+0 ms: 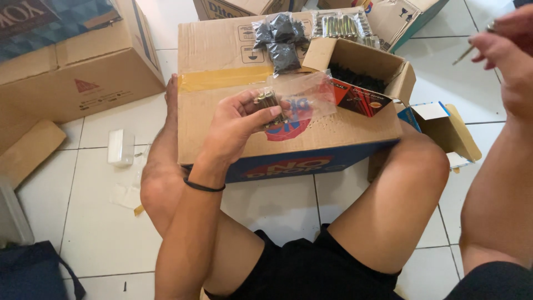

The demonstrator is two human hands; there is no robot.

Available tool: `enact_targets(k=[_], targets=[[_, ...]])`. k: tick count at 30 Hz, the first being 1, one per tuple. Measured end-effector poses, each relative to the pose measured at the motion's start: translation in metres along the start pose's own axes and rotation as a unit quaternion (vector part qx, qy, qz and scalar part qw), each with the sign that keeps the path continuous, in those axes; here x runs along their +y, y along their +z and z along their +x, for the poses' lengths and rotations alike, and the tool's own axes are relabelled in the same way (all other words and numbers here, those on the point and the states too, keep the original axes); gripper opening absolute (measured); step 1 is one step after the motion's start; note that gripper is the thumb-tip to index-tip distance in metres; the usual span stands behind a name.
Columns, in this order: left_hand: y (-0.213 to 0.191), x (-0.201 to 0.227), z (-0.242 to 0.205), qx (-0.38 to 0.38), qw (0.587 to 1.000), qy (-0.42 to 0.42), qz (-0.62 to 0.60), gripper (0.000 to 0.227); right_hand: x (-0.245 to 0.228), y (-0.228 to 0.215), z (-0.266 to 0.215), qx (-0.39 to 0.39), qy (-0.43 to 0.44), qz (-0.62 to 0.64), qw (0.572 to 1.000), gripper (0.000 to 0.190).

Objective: The person sorts various hardware components by hand, picking up bolts and metal rods and placing them into a plastic bag, then sealing the bag and placing it into a cardboard box.

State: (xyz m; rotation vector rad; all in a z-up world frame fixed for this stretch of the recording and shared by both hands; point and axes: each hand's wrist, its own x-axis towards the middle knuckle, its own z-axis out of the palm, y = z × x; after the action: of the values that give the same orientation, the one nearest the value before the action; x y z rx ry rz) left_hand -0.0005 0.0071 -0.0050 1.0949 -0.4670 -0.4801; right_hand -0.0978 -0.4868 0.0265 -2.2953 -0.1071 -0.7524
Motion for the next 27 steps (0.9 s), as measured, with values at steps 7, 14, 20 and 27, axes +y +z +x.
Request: enact_targets(k=[7, 14, 20, 27], targets=[[-0.002, 0.000, 0.003, 0.015, 1.000, 0.003, -0.014, 0.025, -0.135, 0.067, 0.034, -0.055, -0.130, 0.174, 0.975, 0.009], [-0.001, 0.003, 0.003, 0.023, 0.999, 0.026, -0.010, 0.024, -0.167, 0.131, 0.026, 0.000, 0.007, 0.373, 0.928, 0.022], [0.001, 0.002, 0.006, 0.029, 0.999, 0.017, 0.006, 0.025, -0.171, 0.143, 0.024, 0.020, 0.048, 0.405, 0.913, 0.022], [0.000, 0.005, 0.006, 0.032, 0.999, 0.040, -0.008, 0.027, -0.154, 0.153, 0.019, 0.016, -0.004, 0.387, 0.922, 0.021]])
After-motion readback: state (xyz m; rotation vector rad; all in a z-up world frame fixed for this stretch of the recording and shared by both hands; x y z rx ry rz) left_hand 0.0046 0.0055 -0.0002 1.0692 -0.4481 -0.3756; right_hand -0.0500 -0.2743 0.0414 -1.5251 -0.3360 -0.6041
